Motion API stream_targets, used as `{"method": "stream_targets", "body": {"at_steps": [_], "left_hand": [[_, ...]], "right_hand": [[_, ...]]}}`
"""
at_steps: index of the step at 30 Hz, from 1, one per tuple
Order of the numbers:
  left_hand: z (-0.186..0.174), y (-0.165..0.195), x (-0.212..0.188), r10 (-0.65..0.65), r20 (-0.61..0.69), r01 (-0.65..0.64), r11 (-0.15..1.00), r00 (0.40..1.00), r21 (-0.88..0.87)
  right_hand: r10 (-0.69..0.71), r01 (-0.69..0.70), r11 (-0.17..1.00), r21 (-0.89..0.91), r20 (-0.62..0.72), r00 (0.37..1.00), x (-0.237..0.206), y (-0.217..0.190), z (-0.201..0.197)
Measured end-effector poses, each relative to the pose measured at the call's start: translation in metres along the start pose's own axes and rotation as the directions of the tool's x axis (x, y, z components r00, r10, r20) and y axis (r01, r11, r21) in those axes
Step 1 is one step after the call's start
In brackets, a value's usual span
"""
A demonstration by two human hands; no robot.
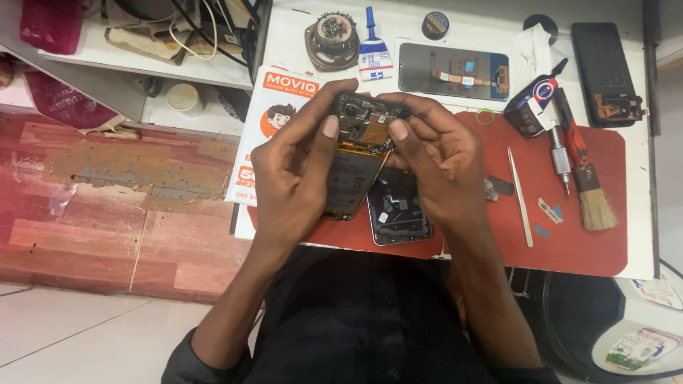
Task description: The person handles a disassembled smartphone, repeatedly inserting and removing the battery and flex cables. They rotate the device to inspect internal components and connectors while working at a cluttered repair bench.
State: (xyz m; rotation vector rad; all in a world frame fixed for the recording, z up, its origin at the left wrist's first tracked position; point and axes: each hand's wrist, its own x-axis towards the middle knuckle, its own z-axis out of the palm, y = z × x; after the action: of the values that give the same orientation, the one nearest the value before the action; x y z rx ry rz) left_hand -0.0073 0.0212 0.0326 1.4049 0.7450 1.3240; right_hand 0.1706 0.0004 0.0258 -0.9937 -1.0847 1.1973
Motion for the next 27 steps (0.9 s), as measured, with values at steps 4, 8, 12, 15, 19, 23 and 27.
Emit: {"method": "stream_targets", "body": {"at_steps": [4,8,12,15,19,23,27], "left_hand": [[0.010,0.004,0.003,0.005,-0.037,-0.007,0.999,0.999,-0.052],[0.020,0.007,0.007,-0.051,-0.141,0.057,0.998,0.989,0.035],[0.024,0.007,0.007,0.024,-0.148,-0.018,0.999,0.989,0.044],[0.024,0.006,0.006,0.069,-0.145,-0.064,0.997,0.987,0.036],[0.022,0.003,0.005,0.067,-0.147,-0.065,0.998,0.987,0.016],[0.020,0.000,0.005,0.022,-0.152,-0.030,0.998,0.988,-0.053],[0.018,0.000,0.006,0.007,-0.146,-0.012,0.999,0.989,-0.035]], "right_hand": [[-0.014,0.012,0.999,0.039,0.034,0.999,0.000,-0.002,0.002],[-0.019,0.018,0.999,0.027,0.036,0.999,-0.002,-0.003,0.003],[-0.020,0.019,1.000,0.022,0.035,0.999,-0.004,-0.002,0.001],[-0.001,0.001,0.999,-0.038,0.016,1.000,-0.004,-0.002,0.000],[-0.025,0.025,1.000,-0.004,0.056,0.998,-0.003,-0.004,0.000],[-0.025,0.026,0.999,-0.021,0.016,1.000,-0.004,-0.006,0.005],[-0.035,0.035,0.998,-0.049,-0.006,0.999,-0.005,-0.008,0.010]]}}
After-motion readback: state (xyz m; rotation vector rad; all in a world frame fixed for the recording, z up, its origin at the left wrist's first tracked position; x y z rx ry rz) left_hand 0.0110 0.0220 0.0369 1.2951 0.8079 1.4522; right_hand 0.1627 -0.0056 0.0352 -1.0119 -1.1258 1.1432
